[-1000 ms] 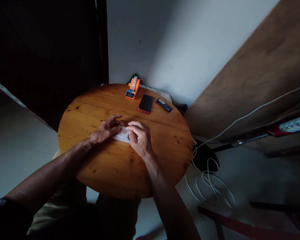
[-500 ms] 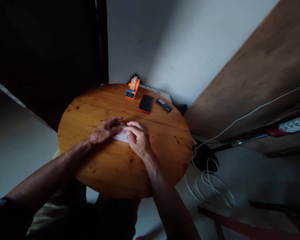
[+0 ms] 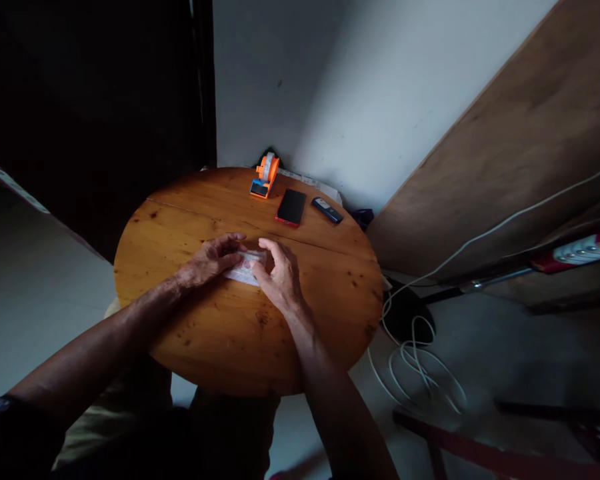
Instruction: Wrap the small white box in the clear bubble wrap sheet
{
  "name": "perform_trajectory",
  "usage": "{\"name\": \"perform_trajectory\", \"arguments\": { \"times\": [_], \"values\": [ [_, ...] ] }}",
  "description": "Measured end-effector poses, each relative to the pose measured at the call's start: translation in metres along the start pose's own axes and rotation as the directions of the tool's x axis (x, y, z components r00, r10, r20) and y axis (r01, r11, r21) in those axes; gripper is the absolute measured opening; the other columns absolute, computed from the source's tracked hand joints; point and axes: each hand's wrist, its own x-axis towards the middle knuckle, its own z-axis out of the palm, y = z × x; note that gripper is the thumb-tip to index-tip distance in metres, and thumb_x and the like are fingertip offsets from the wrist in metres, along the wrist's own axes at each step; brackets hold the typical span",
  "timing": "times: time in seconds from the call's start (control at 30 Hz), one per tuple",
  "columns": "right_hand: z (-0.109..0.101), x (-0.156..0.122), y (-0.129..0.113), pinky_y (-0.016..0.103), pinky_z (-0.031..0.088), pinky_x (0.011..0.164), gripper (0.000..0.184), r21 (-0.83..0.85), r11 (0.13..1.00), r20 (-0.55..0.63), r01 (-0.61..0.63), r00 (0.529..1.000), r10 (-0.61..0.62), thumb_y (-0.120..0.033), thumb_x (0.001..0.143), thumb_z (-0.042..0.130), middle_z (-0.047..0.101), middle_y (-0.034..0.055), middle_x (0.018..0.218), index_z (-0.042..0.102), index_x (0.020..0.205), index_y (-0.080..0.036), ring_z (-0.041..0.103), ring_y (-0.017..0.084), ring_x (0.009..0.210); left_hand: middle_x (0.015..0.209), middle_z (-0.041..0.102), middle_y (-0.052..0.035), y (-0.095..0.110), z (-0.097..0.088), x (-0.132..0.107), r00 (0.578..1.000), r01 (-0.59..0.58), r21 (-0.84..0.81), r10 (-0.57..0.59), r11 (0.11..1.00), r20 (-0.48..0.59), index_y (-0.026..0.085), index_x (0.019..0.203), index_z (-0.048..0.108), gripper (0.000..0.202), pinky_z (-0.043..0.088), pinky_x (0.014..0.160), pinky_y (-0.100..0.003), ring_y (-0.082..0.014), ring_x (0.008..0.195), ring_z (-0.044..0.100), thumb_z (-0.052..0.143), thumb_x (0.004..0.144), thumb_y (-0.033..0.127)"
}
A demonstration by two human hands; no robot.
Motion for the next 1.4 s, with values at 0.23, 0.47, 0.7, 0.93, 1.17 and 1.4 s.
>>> {"name": "perform_trajectory", "arguments": {
  "times": [0.23,0.47,0.7,0.93,1.17,1.4],
  "values": [
    [0.011,0.009,0.004,0.038,0.053,0.092,0.011,0.084,0.995,-0.055,0.048,0.998,-0.044,-0.021,0.086,0.059,0.071,0.0041,0.101,0.070,0.084,-0.024,0.067,0.020,0.098,0.107,0.067,-0.0082,0.004,0.001,-0.001,1.000,0.005,0.023,-0.005,1.000,-0.007,0.015,0.128,0.058,0.056,0.048,0.066,-0.023,-0.0123,0.078,0.061,0.074,0.075,0.025],
    [0.015,0.010,-0.003,0.039,0.053,0.091,0.015,0.083,0.990,-0.066,0.117,0.992,-0.112,-0.020,0.088,0.060,0.070,0.0049,0.103,0.072,0.080,-0.024,0.066,0.020,0.100,0.108,0.067,-0.0103,0.004,0.001,0.000,1.000,0.001,0.050,-0.001,0.999,-0.003,0.013,0.134,0.054,0.062,0.050,0.073,-0.027,-0.0148,0.083,0.062,0.074,0.076,0.024],
    [0.010,0.004,-0.005,0.040,0.053,0.093,0.015,0.034,0.991,-0.031,0.129,0.991,-0.128,-0.020,0.087,0.061,0.070,0.0040,0.107,0.074,0.081,-0.026,0.066,0.021,0.100,0.107,0.066,-0.0096,0.005,0.000,0.000,1.000,0.010,0.041,-0.011,0.999,0.015,0.014,0.134,0.053,0.061,0.047,0.069,-0.025,-0.0136,0.080,0.059,0.071,0.077,0.026],
    [0.004,-0.001,-0.011,0.041,0.051,0.092,0.017,-0.093,0.984,0.041,0.154,0.988,-0.151,-0.022,0.088,0.060,0.070,0.0047,0.110,0.076,0.086,-0.026,0.065,0.021,0.099,0.107,0.065,-0.0094,0.004,0.000,-0.001,1.000,0.007,0.027,-0.007,1.000,0.012,0.013,0.133,0.053,0.058,0.046,0.069,-0.025,-0.0130,0.080,0.059,0.069,0.079,0.024],
    [-0.001,-0.003,-0.015,0.042,0.047,0.088,0.017,-0.186,0.954,0.079,0.236,0.971,-0.224,-0.020,0.086,0.059,0.070,0.0048,0.112,0.076,0.085,-0.026,0.064,0.022,0.099,0.101,0.067,-0.0072,0.004,0.000,-0.001,1.000,0.022,0.025,-0.022,0.999,0.019,0.013,0.128,0.057,0.050,0.047,0.070,-0.027,-0.0132,0.078,0.060,0.068,0.080,0.024],
    [-0.003,-0.004,-0.015,0.043,0.045,0.088,0.017,-0.213,0.942,0.121,0.261,0.963,-0.239,-0.020,0.083,0.060,0.069,0.0044,0.114,0.075,0.088,-0.026,0.062,0.023,0.099,0.092,0.068,-0.0042,0.008,0.001,-0.004,0.996,-0.052,0.044,0.049,0.998,0.080,0.016,0.109,0.065,0.028,0.047,0.070,-0.025,-0.0124,0.076,0.059,0.065,0.082,0.024]
  ]
}}
